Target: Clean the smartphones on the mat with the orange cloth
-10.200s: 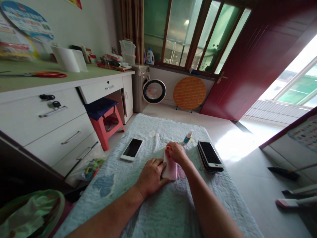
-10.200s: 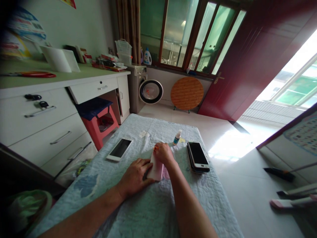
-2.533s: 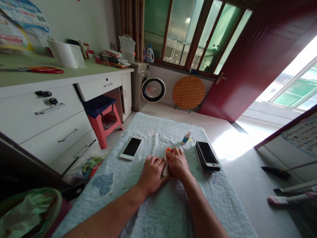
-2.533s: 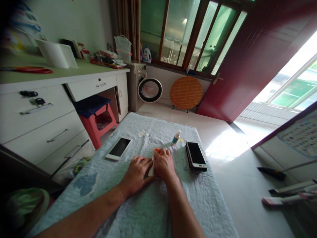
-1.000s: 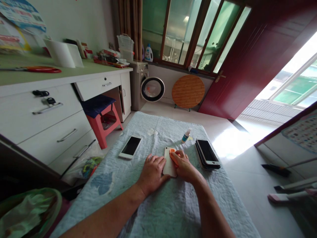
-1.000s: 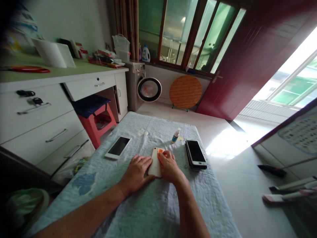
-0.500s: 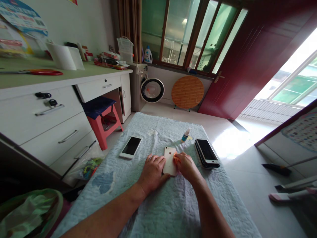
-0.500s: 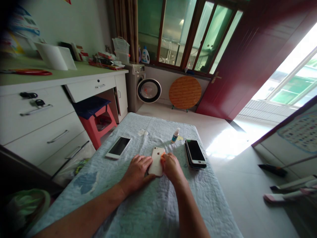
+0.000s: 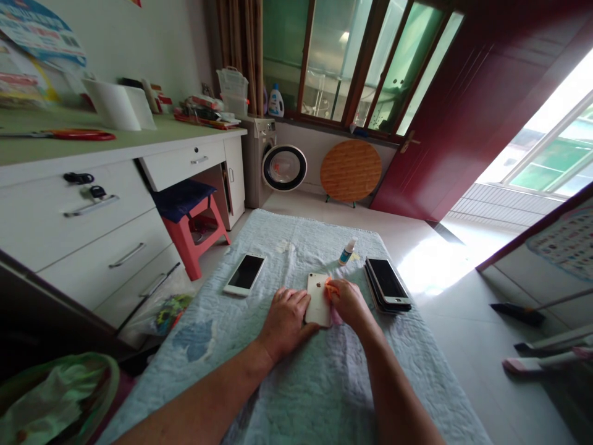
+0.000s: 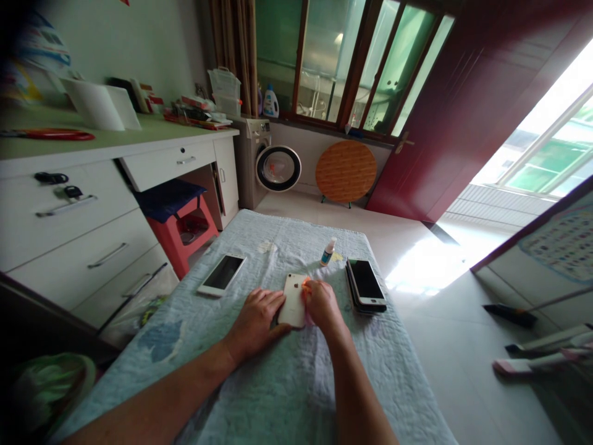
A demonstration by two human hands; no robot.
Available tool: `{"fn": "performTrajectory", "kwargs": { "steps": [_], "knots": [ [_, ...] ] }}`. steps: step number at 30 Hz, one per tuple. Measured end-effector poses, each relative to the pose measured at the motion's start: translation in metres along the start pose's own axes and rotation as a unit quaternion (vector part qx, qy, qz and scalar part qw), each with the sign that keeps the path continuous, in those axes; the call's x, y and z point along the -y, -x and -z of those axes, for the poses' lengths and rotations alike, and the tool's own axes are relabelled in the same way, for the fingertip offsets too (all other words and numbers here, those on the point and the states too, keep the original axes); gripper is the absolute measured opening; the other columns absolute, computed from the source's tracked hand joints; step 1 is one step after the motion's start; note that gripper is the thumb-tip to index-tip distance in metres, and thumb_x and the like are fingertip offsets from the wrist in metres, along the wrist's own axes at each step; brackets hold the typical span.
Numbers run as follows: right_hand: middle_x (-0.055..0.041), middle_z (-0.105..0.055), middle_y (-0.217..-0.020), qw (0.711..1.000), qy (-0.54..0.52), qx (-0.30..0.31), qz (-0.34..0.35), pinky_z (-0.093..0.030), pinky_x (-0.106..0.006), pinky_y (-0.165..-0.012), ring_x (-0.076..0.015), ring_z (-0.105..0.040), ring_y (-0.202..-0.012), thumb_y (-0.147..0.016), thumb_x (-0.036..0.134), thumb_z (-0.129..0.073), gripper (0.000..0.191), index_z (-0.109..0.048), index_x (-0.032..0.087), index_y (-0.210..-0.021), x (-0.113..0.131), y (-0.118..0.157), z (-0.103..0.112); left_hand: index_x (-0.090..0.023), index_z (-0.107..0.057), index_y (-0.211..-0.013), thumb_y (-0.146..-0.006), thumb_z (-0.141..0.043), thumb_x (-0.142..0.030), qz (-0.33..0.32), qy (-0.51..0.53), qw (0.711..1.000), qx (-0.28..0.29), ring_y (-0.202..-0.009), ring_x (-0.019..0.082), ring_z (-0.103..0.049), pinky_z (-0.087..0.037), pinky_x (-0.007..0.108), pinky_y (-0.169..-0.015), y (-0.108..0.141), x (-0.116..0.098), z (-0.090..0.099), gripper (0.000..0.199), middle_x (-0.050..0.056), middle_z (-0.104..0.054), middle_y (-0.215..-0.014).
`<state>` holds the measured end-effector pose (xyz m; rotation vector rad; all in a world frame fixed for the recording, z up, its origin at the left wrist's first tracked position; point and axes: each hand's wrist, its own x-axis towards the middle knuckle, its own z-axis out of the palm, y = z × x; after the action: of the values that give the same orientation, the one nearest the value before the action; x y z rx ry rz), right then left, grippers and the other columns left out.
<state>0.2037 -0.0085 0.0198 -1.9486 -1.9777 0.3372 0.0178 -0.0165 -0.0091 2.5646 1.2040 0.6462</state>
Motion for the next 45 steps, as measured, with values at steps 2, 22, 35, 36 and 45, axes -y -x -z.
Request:
{"fn": "performTrajectory", "kwargs": {
  "steps": [2, 22, 35, 36, 45],
  "knots": [
    [-0.0060, -0.070, -0.081, 1.000, -0.001, 0.028, 0.010, -0.037, -0.021, -0.069, -0.0146, -0.060, -0.075, -0.080, 0.011, -0.047, 0.024, -0.070, 0.016, -0.080, 0.004, 0.007, 0.006, -0.020, -0.060, -0.111, -0.081, -0.057, -0.065, 0.004, 0.000, 1.000, -0.001, -0.106, 0.031, -0.055, -0.032, 0.050, -0.103, 0.000, 0.000, 0.000, 0.054, 0.010, -0.064, -0.115],
    [0.0014, -0.054, -0.050, 0.968, -0.026, 0.243, 0.066, -0.024, -0.024, -0.051, -0.0083, -0.040, -0.049, -0.075, 0.010, -0.051, 0.026, -0.061, 0.016, -0.052, 0.027, 0.038, 0.044, -0.020, -0.059, -0.110, -0.079, -0.064, -0.058, 0.019, -0.004, 1.000, 0.008, -0.108, 0.030, -0.055, -0.032, 0.049, -0.104, -0.001, -0.002, 0.001, 0.050, 0.009, -0.064, -0.117],
    [-0.0060, -0.062, -0.098, 0.991, -0.018, 0.008, 0.136, -0.038, -0.025, -0.083, -0.0163, -0.052, -0.090, -0.091, 0.015, -0.051, 0.020, -0.070, 0.018, -0.084, 0.017, 0.021, -0.015, -0.021, -0.058, -0.118, -0.082, -0.064, -0.053, -0.007, 0.010, 1.000, -0.012, -0.107, 0.030, -0.055, -0.034, 0.048, -0.101, 0.000, 0.000, -0.002, 0.049, 0.009, -0.063, -0.117],
    [-0.0060, -0.062, -0.098, 0.991, -0.009, 0.012, 0.137, -0.037, -0.026, -0.083, -0.0165, -0.052, -0.091, -0.091, 0.017, -0.052, 0.020, -0.070, 0.018, -0.085, 0.014, 0.019, -0.019, -0.019, -0.058, -0.118, -0.083, -0.061, -0.056, -0.010, 0.012, 1.000, -0.011, -0.106, 0.030, -0.055, -0.035, 0.048, -0.101, 0.000, 0.000, -0.001, 0.051, 0.010, -0.064, -0.117],
    [-0.0074, -0.056, -0.109, 0.998, 0.027, -0.063, 0.006, -0.038, -0.026, -0.082, -0.0192, -0.047, -0.095, -0.095, 0.026, -0.046, 0.024, -0.069, 0.021, -0.095, -0.007, -0.007, -0.029, -0.017, -0.060, -0.116, -0.085, -0.052, -0.063, -0.007, 0.000, 1.000, -0.001, -0.109, 0.031, -0.053, -0.033, 0.049, -0.102, -0.001, 0.001, 0.000, 0.056, 0.012, -0.062, -0.119]
  ]
}}
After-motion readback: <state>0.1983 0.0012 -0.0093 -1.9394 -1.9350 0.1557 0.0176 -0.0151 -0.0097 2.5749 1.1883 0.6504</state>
